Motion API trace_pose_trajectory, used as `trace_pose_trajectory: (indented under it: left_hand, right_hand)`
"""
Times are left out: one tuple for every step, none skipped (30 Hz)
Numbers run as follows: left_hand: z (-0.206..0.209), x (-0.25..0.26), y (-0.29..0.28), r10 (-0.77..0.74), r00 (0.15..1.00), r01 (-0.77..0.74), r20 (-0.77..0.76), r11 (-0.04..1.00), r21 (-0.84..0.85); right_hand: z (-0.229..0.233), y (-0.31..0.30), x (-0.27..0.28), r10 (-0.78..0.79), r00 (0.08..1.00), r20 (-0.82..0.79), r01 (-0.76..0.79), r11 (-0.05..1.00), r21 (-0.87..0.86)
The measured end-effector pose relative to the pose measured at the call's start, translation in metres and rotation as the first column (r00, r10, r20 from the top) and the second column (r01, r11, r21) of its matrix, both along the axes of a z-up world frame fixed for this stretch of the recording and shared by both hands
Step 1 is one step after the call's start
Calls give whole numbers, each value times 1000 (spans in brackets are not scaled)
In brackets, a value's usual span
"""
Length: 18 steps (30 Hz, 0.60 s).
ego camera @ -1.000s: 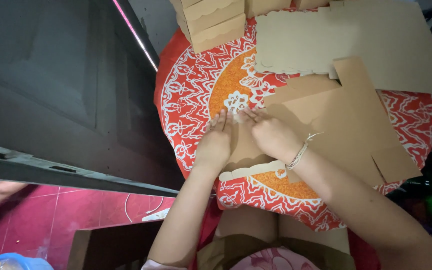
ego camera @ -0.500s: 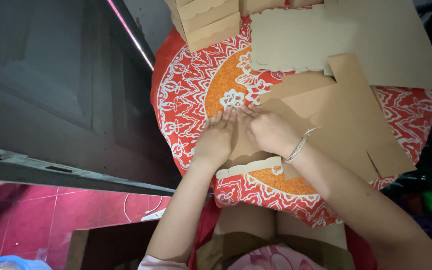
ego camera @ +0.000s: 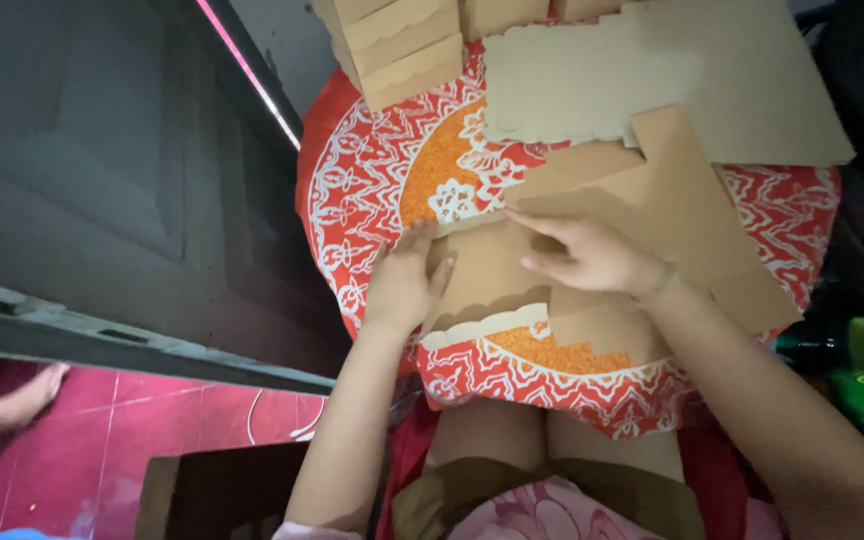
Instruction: Manually folding flat cardboard templates into small boxes on a table.
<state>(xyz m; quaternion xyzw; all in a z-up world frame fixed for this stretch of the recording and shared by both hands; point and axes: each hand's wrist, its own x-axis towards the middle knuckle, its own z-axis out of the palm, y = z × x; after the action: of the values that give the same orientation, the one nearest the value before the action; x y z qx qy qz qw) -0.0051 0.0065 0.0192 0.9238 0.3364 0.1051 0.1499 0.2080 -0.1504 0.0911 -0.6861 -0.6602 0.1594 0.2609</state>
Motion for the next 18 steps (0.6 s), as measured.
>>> trace_pose_trajectory:
  left_hand:
    - [5,-2,1,-18,997,18,73,1000,-8]
    - [18,-1,-8,-25,997,25,79,1000,-4]
    - [29,-2,-18,-1,997,-2,80,999,39]
    - [40,-3,-27,22,996,-29,82,996,82]
    - [50,-1,-45,19,996,-26,82,996,81]
    - [60,1,-62,-77,994,75,82,997,33]
    - [68,1,-80,-172,982,174,84,985,-17]
    - [51,8,-95,-174,981,176,82,984,-21]
    - [35,15,-109,-303,945,302,125,953,22]
    - [19,22,-123,-427,889,422,162,904,70]
    - [13,25,-128,-430,888,425,160,903,70]
    - [6,28,-133,-417,905,408,82,906,111]
    - [-1,31,-138,-402,916,397,4,905,154]
    - [4,32,-137,-409,913,403,3,902,153]
    - [10,32,-137,-401,916,400,-19,907,128]
    - [15,32,-137,-394,918,396,-41,912,104]
    - [9,34,-133,-394,918,396,-41,913,101]
    - [3,36,-129,-405,914,405,-21,911,80]
  right_hand:
    - [8,-11,4,-39,999,-8,38,996,-75]
    - [7,-24,11,-45,999,-1,45,996,-71]
    - [4,-37,17,-14,1000,-17,13,995,-99]
    - [0,-50,23,16,999,-33,-20,992,-126]
    - [-4,-60,24,13,999,-33,-17,992,-127]
    - [-8,-69,26,13,999,-38,-18,990,-137]
    - [-13,-80,26,13,999,-45,-20,989,-149]
    - [-20,-87,26,11,999,-48,-18,988,-153]
    - [-26,-93,27,12,999,-44,-19,989,-148]
    - [-32,-100,27,14,999,-41,-20,990,-143]
    - [-42,-104,30,11,999,-43,-17,990,-143]
    - [-52,-108,33,20,1000,6,-19,986,-169]
    - [-62,-114,35,26,998,54,-15,981,-194]
    - [-56,-117,31,19,998,52,-9,981,-195]
    - [-50,-120,27,20,998,57,-8,978,-207]
    - [-45,-122,23,21,998,61,-7,976,-219]
    - [-46,-123,24,21,998,60,-7,975,-220]
    - [-47,-124,26,10,999,49,1,976,-219]
